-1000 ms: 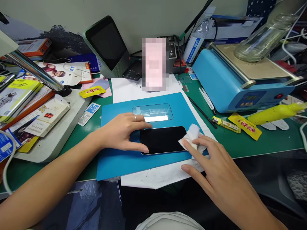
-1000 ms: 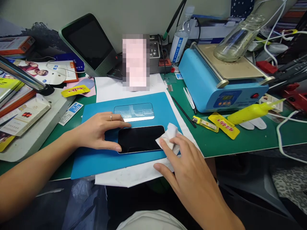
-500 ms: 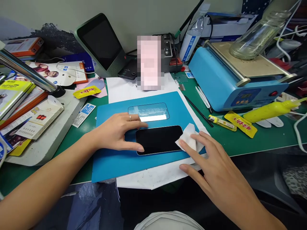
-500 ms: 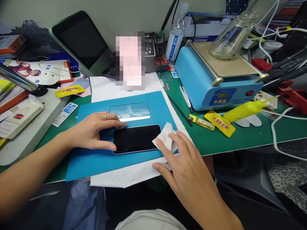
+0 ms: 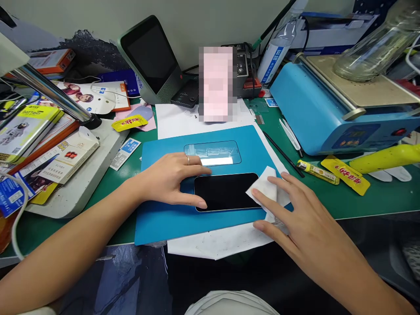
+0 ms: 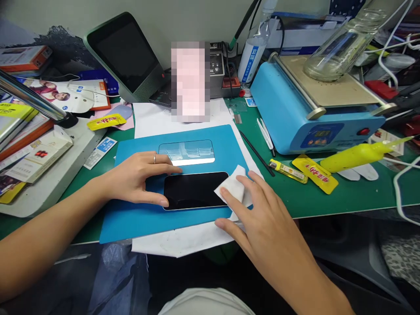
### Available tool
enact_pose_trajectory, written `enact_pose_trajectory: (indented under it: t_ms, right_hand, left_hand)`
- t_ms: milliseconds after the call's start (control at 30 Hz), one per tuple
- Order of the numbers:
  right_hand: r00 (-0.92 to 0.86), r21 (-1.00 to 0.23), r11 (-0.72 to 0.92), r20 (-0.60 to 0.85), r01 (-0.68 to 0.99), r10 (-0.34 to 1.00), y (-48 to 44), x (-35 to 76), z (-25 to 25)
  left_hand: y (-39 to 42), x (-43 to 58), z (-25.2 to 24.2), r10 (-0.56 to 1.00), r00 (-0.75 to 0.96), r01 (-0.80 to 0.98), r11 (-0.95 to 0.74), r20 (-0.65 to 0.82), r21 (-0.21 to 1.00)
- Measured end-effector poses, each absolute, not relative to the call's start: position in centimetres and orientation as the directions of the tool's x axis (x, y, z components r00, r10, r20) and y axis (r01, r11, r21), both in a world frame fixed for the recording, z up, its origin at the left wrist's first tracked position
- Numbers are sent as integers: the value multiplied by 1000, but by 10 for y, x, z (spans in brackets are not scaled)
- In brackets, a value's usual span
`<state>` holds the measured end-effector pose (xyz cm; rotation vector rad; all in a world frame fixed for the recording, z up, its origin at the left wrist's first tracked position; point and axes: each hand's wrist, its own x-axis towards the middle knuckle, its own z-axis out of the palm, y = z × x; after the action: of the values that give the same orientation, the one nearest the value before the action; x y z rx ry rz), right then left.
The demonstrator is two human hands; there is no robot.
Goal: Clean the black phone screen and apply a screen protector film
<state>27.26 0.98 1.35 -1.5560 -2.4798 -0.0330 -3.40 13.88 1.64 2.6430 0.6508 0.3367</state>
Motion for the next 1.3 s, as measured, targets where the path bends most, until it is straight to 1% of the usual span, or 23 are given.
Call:
enact_pose_trajectory:
  t_ms: [133, 300, 667, 933, 1100, 1300]
  right_hand:
    - [-439, -106, 462, 185, 881, 879, 20, 271, 14]
    - [-418, -122, 441, 175, 889, 892, 12, 282, 12]
    - [-424, -122, 442, 149, 889, 893, 15, 284, 13]
    - [-427, -146, 442, 125, 885, 896, 21, 285, 11]
    - [-417, -136, 430, 117, 893, 902, 14, 291, 12]
    - [-462, -147, 475, 112, 868, 880, 20, 273, 15]
  left_hand:
    - [138, -34, 17, 497, 859, 402, -804, 124, 439]
    - [139, -34, 17, 486, 863, 387, -812, 139, 436]
    - [140, -33, 17, 491, 863, 393, -802, 120, 450]
    - [140, -33, 17, 492, 860, 387, -803, 136, 453]
    - [140, -32, 18, 485, 862, 377, -807, 146, 455]
    - [140, -32, 18, 493, 859, 387, -804, 141, 451]
